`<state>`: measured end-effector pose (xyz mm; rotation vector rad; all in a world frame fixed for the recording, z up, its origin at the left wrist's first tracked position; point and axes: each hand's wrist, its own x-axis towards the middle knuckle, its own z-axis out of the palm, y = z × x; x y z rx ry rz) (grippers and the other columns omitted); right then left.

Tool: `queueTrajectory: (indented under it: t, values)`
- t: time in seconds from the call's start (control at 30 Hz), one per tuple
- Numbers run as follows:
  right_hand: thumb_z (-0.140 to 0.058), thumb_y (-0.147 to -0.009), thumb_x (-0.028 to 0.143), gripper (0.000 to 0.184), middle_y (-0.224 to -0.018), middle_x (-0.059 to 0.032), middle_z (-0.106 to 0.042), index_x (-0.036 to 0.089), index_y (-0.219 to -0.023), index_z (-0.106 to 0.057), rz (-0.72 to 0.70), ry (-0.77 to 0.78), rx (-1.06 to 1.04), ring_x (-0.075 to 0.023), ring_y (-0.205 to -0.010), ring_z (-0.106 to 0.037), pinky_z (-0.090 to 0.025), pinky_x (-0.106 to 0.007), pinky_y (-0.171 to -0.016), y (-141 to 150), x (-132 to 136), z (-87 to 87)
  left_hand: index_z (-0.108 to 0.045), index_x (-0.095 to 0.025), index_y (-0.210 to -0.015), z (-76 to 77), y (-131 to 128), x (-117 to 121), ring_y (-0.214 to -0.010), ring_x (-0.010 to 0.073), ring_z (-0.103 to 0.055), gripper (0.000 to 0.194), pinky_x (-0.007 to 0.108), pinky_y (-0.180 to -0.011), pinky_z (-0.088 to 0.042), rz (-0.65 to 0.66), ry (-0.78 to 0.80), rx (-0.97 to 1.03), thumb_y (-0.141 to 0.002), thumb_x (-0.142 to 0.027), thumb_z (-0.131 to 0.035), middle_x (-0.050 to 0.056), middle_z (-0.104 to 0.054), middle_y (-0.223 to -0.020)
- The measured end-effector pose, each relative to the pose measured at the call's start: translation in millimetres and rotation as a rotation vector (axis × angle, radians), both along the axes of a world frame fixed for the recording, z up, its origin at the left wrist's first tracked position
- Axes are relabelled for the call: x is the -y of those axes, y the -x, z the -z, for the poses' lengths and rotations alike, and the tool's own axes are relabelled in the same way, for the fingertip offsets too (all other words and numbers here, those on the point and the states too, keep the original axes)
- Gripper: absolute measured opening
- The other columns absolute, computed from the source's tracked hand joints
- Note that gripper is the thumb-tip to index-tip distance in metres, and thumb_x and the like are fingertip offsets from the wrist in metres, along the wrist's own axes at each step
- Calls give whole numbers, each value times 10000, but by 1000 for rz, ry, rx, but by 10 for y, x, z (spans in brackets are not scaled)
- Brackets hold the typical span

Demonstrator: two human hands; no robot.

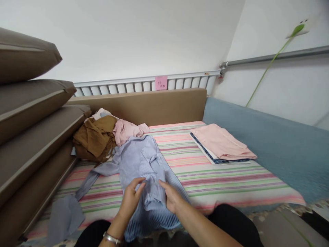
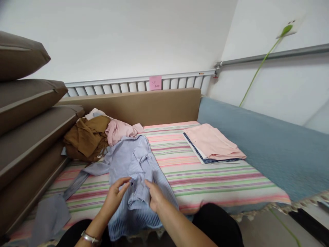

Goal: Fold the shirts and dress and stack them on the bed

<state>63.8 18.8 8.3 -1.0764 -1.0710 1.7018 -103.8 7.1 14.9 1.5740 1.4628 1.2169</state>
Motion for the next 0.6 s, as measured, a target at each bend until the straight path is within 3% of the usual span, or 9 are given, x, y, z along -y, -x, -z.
queueTrajectory:
  t: [0.1,0.23,0.33,0.4,0.5,0.6]
  values:
    - [-410,-832,525,428,-772,-45,-693,172,-924,-635,45,182,-24,-231,-919,-648,-497,-351,-758,44,8,-2,-669,-208,-929,150,224,-80,-979,259,-584,347,402,-922,-416,-160,132,99,-653,-418,-651,84,-673,-1004]
    - [-508,-789,492,394,-974,-54,-687,183,-1012,-609,154,124,46,-218,-1044,-589,-445,-342,-897,135,-62,-108,-606,-152,-891,364,298,-34,-789,257,-636,413,411,-756,-489,-290,446,355,-618,-460,-643,123,-670,-882]
    - [-457,-821,480,431,-1029,-77,-672,148,-1053,-605,68,-59,140,-220,-1032,-580,-425,-354,-920,203,-97,-270,-586,-124,-900,443,233,49,-660,225,-642,468,377,-659,-504,-232,659,593,-734,-554,-510,128,-663,-778]
    - [-433,-845,435,405,-1023,-76,-675,147,-1060,-618,-53,-255,312,-221,-999,-583,-423,-365,-912,249,-67,-391,-590,-132,-919,443,167,85,-642,194,-636,501,334,-639,-500,-182,764,823,-777,-593,-455,99,-656,-750]
    - [-477,-839,374,359,-1176,-60,-620,212,-1129,-614,-299,-595,546,-218,-1110,-525,-362,-360,-982,327,47,-525,-599,-177,-935,406,83,105,-692,209,-637,495,342,-640,-504,-93,726,1071,-772,-625,-463,71,-655,-748]
    - [-478,-847,375,366,-1226,-47,-595,248,-1168,-600,-434,-706,588,-203,-1146,-508,-352,-334,-994,384,133,-540,-605,-182,-954,384,87,127,-812,265,-644,515,393,-688,-516,-4,663,1190,-739,-639,-503,88,-669,-805]
